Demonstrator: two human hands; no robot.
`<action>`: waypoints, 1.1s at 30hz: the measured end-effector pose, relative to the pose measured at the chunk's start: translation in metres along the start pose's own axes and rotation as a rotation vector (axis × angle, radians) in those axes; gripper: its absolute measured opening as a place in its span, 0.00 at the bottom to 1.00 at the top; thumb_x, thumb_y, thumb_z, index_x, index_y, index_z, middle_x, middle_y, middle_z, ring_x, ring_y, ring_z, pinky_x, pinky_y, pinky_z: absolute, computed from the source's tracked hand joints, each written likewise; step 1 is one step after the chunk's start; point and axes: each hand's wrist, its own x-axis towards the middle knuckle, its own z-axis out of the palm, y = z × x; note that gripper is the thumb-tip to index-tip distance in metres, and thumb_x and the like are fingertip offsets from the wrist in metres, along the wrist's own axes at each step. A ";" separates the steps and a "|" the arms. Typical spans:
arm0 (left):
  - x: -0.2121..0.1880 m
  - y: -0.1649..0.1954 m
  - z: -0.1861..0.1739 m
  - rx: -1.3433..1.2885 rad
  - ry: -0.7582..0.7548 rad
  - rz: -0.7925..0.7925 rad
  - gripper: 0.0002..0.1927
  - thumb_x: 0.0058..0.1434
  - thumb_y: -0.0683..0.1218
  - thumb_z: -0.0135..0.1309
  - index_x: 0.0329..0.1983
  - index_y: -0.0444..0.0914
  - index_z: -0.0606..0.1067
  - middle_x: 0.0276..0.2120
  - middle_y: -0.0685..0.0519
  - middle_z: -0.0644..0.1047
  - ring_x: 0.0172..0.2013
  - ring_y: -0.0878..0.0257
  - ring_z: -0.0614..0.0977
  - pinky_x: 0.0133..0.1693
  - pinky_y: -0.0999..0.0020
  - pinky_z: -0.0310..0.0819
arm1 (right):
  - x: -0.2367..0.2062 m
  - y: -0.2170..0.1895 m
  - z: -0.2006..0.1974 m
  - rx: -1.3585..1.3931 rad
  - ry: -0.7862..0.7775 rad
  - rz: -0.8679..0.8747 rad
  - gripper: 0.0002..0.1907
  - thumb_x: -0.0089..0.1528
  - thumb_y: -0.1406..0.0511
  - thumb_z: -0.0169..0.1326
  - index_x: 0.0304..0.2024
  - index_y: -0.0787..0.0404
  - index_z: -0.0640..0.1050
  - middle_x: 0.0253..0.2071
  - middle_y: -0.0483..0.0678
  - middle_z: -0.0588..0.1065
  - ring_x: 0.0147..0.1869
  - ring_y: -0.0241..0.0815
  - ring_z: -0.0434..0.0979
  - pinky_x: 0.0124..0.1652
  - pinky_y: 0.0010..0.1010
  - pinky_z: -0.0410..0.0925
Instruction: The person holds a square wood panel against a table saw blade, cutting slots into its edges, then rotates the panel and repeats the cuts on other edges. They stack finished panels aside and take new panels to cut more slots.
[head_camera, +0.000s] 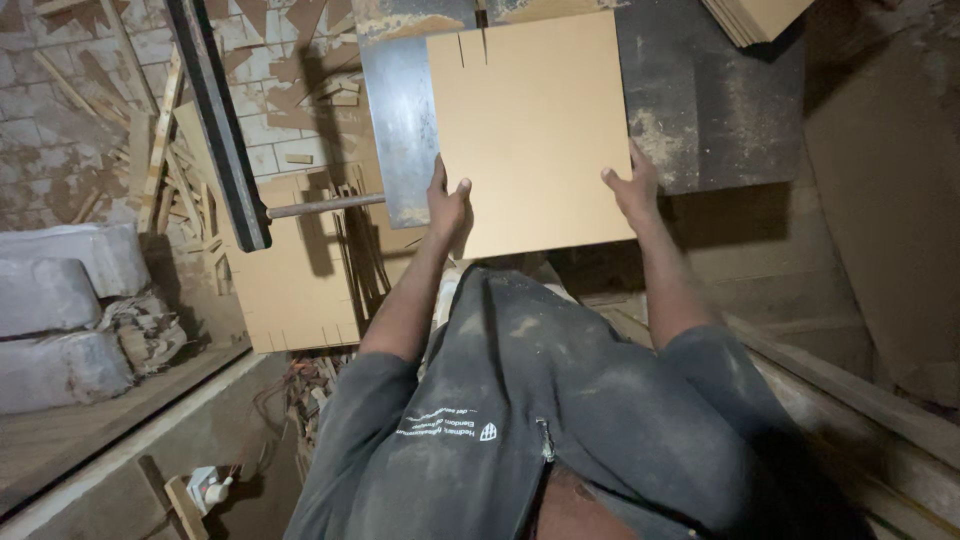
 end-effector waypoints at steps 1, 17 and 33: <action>-0.005 -0.003 -0.002 0.050 -0.003 0.005 0.37 0.61 0.33 0.52 0.75 0.31 0.56 0.67 0.39 0.69 0.66 0.52 0.70 0.66 0.62 0.61 | -0.006 0.007 -0.001 -0.052 0.019 0.068 0.32 0.60 0.72 0.60 0.67 0.64 0.69 0.56 0.50 0.76 0.59 0.40 0.75 0.58 0.33 0.69; -0.080 -0.059 -0.138 0.292 0.099 -0.059 0.32 0.62 0.36 0.56 0.70 0.32 0.64 0.63 0.42 0.73 0.61 0.55 0.75 0.61 0.65 0.66 | -0.105 0.058 0.100 0.160 -0.018 0.081 0.35 0.61 0.76 0.56 0.71 0.65 0.64 0.61 0.51 0.74 0.62 0.39 0.73 0.61 0.30 0.66; -0.006 -0.014 -0.136 0.029 0.049 -0.059 0.38 0.62 0.33 0.53 0.76 0.34 0.57 0.68 0.44 0.69 0.65 0.56 0.71 0.64 0.67 0.62 | -0.035 -0.007 0.125 0.031 0.034 0.148 0.35 0.59 0.74 0.60 0.69 0.63 0.67 0.56 0.53 0.77 0.57 0.40 0.76 0.58 0.32 0.68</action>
